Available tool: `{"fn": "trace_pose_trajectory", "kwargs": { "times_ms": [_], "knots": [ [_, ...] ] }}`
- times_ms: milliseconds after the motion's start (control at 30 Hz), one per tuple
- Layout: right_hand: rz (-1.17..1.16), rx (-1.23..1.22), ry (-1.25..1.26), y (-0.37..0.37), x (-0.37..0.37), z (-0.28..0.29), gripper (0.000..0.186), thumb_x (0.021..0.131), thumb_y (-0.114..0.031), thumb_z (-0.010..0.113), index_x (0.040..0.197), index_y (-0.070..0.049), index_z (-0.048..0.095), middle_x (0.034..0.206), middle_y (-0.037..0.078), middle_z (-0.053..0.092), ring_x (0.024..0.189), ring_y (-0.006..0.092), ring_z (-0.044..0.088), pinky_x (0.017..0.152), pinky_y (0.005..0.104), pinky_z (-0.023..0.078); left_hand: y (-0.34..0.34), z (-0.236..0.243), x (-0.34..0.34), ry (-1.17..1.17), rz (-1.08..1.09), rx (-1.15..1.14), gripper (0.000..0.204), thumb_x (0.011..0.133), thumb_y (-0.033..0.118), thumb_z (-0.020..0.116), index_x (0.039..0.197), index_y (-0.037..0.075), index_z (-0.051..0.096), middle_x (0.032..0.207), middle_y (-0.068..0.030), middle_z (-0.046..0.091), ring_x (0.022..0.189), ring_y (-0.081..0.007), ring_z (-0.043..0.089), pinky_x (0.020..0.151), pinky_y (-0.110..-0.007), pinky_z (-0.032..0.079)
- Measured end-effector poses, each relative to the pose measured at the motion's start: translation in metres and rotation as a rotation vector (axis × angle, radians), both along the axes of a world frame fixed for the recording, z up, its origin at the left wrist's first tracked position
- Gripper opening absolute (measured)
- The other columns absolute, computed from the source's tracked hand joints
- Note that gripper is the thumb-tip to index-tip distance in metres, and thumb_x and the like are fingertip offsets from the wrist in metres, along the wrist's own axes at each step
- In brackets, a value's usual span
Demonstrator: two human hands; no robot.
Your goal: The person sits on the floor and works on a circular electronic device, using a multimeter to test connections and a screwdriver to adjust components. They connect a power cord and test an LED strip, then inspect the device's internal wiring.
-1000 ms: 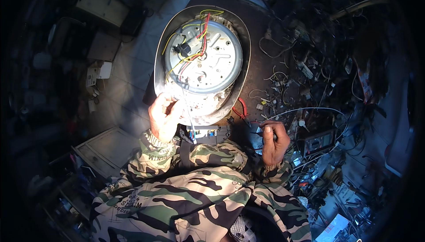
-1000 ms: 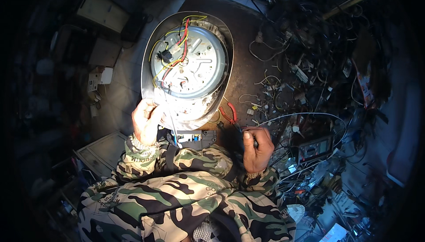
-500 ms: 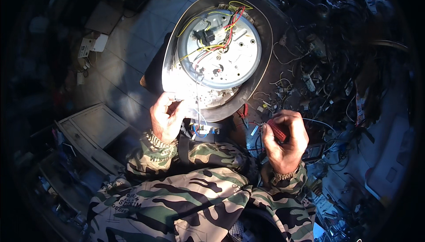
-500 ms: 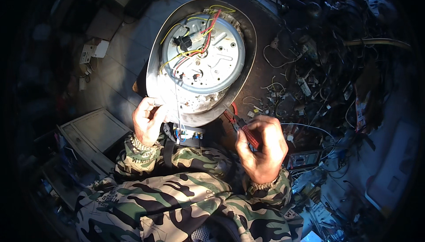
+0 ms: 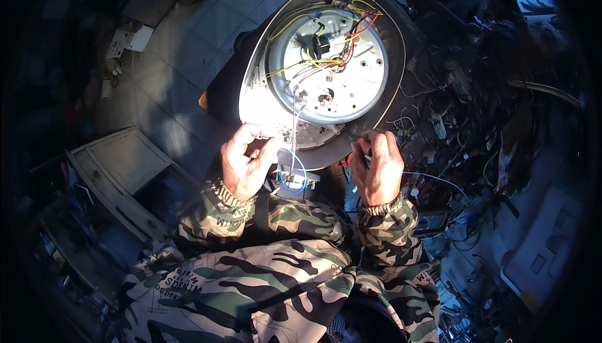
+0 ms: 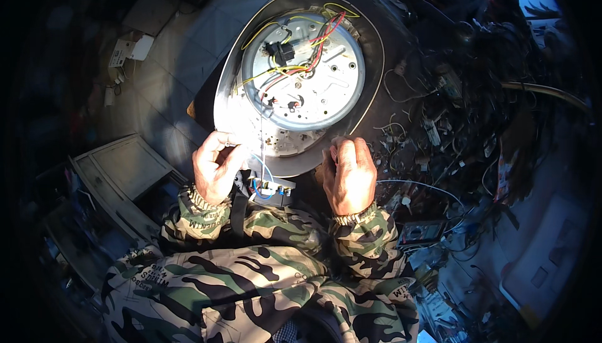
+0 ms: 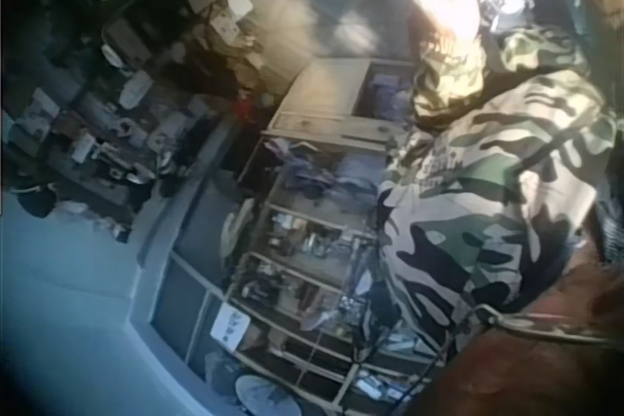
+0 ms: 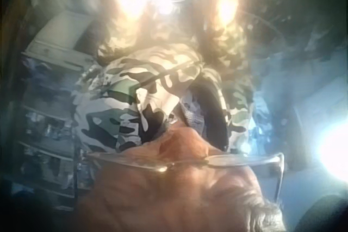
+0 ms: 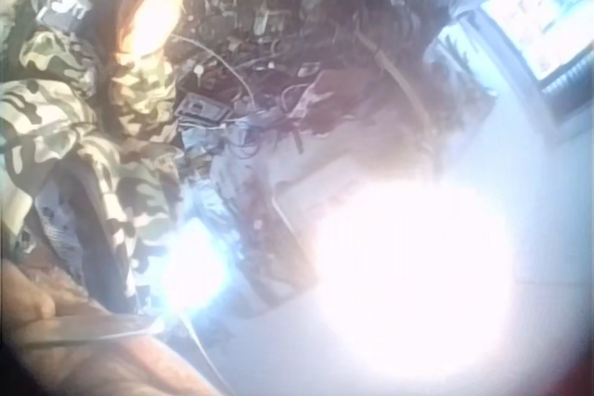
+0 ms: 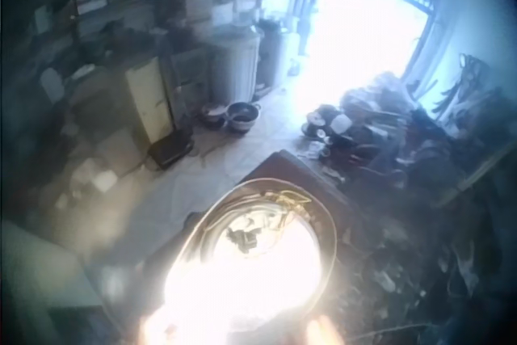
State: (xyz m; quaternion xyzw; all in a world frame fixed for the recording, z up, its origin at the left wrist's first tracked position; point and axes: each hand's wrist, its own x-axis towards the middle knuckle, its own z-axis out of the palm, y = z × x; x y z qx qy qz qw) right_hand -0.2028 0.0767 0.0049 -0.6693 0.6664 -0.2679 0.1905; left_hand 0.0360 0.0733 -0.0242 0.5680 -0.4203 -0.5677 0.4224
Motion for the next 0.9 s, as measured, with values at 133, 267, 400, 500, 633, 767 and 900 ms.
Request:
{"fn": "trace_pose_trajectory", "kwargs": {
  "times_ms": [133,267,400,500,633,767,900],
  "knots": [
    [-0.035,0.045,-0.014,-0.001,0.003,0.000,0.024,0.078,0.009,0.072,0.098,0.001,0.061,0.092,0.018,0.061,0.078,0.0353,0.065,0.067,0.0376,0.055,0.000,-0.005,-0.001,0.036,0.062,-0.017,0.012,0.089,-0.002,0.071,0.100,-0.001,0.064,0.087,-0.0047,0.071,0.071,-0.0050,0.063,0.061,-0.021,0.051],
    [-0.036,0.057,0.009,-0.001,0.002,0.005,0.026,0.078,0.008,0.072,0.099,0.000,0.061,0.094,0.017,0.062,0.079,0.0345,0.066,0.068,0.0379,0.055,-0.001,-0.005,0.001,0.039,0.059,-0.012,0.014,0.089,-0.003,0.071,0.101,-0.001,0.064,0.092,-0.0052,0.070,0.078,-0.0052,0.064,0.064,-0.021,0.052],
    [-0.027,0.057,0.024,0.000,0.003,0.008,0.026,0.078,0.007,0.073,0.099,0.000,0.061,0.094,0.017,0.062,0.079,0.0343,0.066,0.068,0.0386,0.055,0.001,-0.013,0.003,0.046,0.063,-0.030,0.015,0.089,-0.002,0.071,0.101,-0.001,0.064,0.095,-0.0050,0.070,0.082,-0.0055,0.064,0.066,-0.020,0.051],
    [-0.026,0.043,0.018,0.000,0.003,0.006,0.025,0.078,0.006,0.073,0.099,0.000,0.061,0.094,0.017,0.061,0.079,0.0346,0.065,0.067,0.0388,0.055,0.002,-0.013,0.005,0.058,0.049,0.014,0.015,0.089,-0.002,0.072,0.102,-0.001,0.065,0.095,-0.0045,0.070,0.084,-0.0058,0.065,0.067,-0.020,0.051],
    [-0.042,0.001,0.095,-0.002,0.001,0.004,0.025,0.078,0.006,0.073,0.098,0.000,0.061,0.094,0.017,0.061,0.079,0.0352,0.065,0.068,0.0390,0.055,0.000,-0.009,0.003,0.075,0.050,0.016,0.015,0.089,-0.003,0.071,0.102,0.000,0.065,0.096,-0.0043,0.070,0.086,-0.0063,0.065,0.069,-0.020,0.051],
    [-0.039,0.023,0.042,-0.004,0.000,0.002,0.025,0.078,0.005,0.073,0.099,0.000,0.061,0.093,0.018,0.061,0.078,0.0355,0.065,0.068,0.0391,0.055,-0.001,-0.010,0.003,0.089,0.053,-0.006,0.015,0.089,-0.004,0.070,0.102,0.000,0.065,0.096,-0.0050,0.070,0.087,-0.0075,0.066,0.071,-0.021,0.052],
    [-0.045,0.031,0.033,-0.004,0.000,0.001,0.025,0.078,0.006,0.074,0.099,0.000,0.061,0.093,0.018,0.061,0.078,0.0350,0.066,0.068,0.0387,0.055,-0.001,-0.010,0.003,0.079,0.048,0.013,0.015,0.089,-0.005,0.070,0.102,-0.001,0.065,0.098,-0.0061,0.070,0.088,-0.0083,0.066,0.073,-0.022,0.053]
  ]
}}
